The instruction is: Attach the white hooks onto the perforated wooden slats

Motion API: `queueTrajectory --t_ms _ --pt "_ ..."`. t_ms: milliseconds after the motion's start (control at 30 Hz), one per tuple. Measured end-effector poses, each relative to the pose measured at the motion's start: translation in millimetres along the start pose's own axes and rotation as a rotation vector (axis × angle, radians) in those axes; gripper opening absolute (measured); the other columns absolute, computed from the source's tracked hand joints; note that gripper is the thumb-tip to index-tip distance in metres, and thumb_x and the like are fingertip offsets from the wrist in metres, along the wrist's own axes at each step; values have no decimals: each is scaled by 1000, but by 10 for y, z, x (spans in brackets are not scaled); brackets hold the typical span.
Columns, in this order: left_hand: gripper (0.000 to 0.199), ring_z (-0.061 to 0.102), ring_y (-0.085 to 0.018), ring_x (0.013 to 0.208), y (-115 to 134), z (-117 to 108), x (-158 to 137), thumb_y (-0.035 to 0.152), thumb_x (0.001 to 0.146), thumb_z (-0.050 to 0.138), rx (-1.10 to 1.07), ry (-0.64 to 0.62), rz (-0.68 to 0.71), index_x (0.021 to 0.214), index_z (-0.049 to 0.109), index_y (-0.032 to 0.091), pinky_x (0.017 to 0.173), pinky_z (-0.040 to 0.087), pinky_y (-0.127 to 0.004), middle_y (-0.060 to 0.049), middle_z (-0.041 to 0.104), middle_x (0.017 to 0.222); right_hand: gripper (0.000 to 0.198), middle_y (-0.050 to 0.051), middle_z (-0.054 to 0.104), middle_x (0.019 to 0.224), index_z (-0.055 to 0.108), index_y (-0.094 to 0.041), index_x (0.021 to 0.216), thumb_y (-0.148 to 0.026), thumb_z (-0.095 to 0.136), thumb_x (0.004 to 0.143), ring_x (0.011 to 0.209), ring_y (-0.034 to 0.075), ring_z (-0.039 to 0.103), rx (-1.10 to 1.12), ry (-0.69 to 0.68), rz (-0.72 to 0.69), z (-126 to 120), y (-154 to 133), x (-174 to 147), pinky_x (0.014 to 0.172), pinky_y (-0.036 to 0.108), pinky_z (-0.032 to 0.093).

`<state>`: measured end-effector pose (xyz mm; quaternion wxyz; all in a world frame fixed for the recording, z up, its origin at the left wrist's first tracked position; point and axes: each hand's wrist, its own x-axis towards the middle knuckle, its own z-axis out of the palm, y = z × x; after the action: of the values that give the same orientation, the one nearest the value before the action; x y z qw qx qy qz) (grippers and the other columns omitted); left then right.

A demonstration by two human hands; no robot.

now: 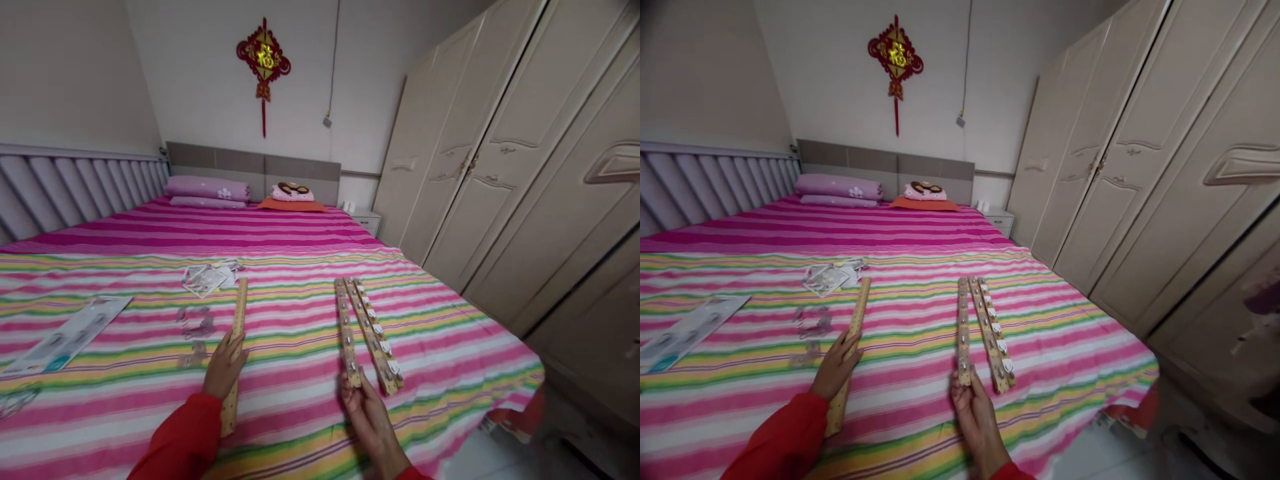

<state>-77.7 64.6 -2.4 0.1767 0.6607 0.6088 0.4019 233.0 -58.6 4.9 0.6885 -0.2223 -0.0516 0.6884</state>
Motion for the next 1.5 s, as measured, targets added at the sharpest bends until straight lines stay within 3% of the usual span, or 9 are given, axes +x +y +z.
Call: queueTrajectory --t_ms 200,333,433,533,700,967,1100,1267,1500 --pt "42 41 -26 131 515 -154 -213 47 82 46 -340 125 -185 109 65 20 110 33 -42 -9 51 136 17 2 67 78 66 -14 90 -17 73 76 68 10 62 32 -102 140 483 497 159 62 18 55" --pt "53 48 -25 125 817 -186 -331 47 82 52 -686 24 -230 130 48 24 100 44 -39 -12 50 137 22 2 69 79 67 -17 90 -20 77 71 67 10 62 -50 -156 170 964 939 310 59 17 52" --pt "84 54 -25 119 852 -165 -300 44 72 67 -788 54 -238 143 24 27 91 51 -35 -16 44 139 22 2 69 81 68 -17 93 -23 75 73 65 10 61 -180 -272 134 1279 1272 342 59 19 51" --pt "90 58 -23 113 766 -200 -176 42 70 69 -744 186 -288 144 20 27 86 52 -32 -16 46 136 24 3 69 83 67 -18 100 -24 69 77 64 12 60 -296 -383 137 1460 1541 360 57 21 50" --pt "59 64 -22 99 510 -366 90 46 79 57 -649 304 -445 128 47 15 80 53 -31 -15 62 114 42 1 67 72 65 -15 108 -32 75 71 46 8 51 -453 -327 186 1490 1815 545 47 20 44" --pt "37 61 -23 100 252 -545 392 43 82 51 -498 437 -304 106 63 17 89 46 -36 -10 68 103 56 -1 61 60 67 -13 109 -44 77 64 44 8 49 -619 -330 156 1461 1959 735 41 19 35" --pt "34 63 -21 85 154 -596 564 45 80 51 -577 450 -316 92 63 16 77 49 -33 -8 69 85 62 -1 59 58 65 -12 113 -48 77 64 44 8 49 -696 -327 144 1361 1929 706 41 19 32" --pt "40 61 -16 72 52 -590 728 52 74 55 -709 447 -375 92 61 16 63 48 -26 -4 66 78 63 -3 56 57 65 -14 115 -51 74 66 41 8 47 -805 -370 140 1273 1804 671 39 19 30" --pt "29 56 -17 66 75 -568 860 41 84 37 -398 469 -377 69 52 21 61 44 -28 -2 57 64 61 -1 58 61 64 -15 117 -50 73 68 44 9 49 -832 -392 150 1240 1708 573 41 20 31"
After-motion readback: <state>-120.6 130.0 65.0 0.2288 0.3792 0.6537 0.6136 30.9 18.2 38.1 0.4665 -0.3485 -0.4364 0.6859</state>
